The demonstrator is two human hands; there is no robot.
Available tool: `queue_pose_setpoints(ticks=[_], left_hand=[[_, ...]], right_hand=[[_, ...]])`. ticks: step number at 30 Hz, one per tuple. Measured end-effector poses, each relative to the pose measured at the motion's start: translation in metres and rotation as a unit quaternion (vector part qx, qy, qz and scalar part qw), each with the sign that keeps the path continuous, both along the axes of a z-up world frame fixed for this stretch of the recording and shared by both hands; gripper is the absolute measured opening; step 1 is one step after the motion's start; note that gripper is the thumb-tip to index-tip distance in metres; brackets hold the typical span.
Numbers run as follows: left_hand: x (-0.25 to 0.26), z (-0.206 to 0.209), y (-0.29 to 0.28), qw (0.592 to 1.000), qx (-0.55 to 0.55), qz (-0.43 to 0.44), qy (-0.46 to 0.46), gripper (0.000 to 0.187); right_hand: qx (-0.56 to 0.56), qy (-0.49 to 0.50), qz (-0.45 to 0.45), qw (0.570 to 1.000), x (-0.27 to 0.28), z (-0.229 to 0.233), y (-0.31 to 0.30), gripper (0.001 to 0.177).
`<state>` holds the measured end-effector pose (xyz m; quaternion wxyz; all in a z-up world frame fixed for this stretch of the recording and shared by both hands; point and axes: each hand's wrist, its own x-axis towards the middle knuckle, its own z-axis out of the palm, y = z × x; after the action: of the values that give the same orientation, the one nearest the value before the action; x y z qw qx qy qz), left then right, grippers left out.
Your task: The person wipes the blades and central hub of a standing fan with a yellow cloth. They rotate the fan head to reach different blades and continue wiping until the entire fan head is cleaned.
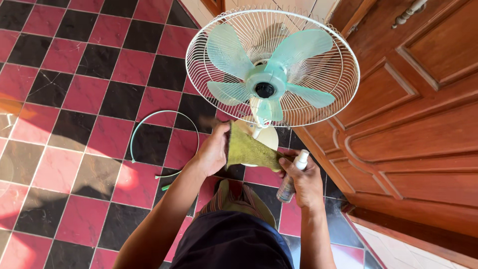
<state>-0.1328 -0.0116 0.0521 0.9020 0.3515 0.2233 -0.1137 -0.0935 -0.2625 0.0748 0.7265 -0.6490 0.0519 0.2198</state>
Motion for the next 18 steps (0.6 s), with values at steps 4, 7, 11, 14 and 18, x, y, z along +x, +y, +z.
queue_pose_setpoints(ticks=[4, 7, 11, 14, 18], left_hand=[[0.008, 0.002, 0.007, 0.995, -0.019, -0.036, -0.096, 0.064], [0.014, -0.008, -0.004, 0.974, 0.182, -0.100, -0.093, 0.050], [0.026, -0.027, -0.018, 0.914, 0.360, -0.169, -0.077, 0.032], [0.038, -0.040, -0.028, 0.857, 0.459, -0.208, -0.104, 0.030], [0.045, -0.054, -0.037, 0.806, 0.522, -0.235, -0.152, 0.029]], right_hand=[[-0.005, -0.043, -0.043, 0.998, -0.010, -0.018, -0.003, 0.032], [-0.053, -0.123, -0.071, 0.988, -0.012, -0.039, -0.002, 0.031], [-0.007, -0.117, -0.081, 0.990, -0.015, -0.065, -0.003, 0.036], [0.124, -0.149, -0.049, 0.980, -0.011, -0.072, -0.002, 0.042], [0.105, -0.144, -0.037, 0.983, -0.006, -0.074, 0.003, 0.035]])
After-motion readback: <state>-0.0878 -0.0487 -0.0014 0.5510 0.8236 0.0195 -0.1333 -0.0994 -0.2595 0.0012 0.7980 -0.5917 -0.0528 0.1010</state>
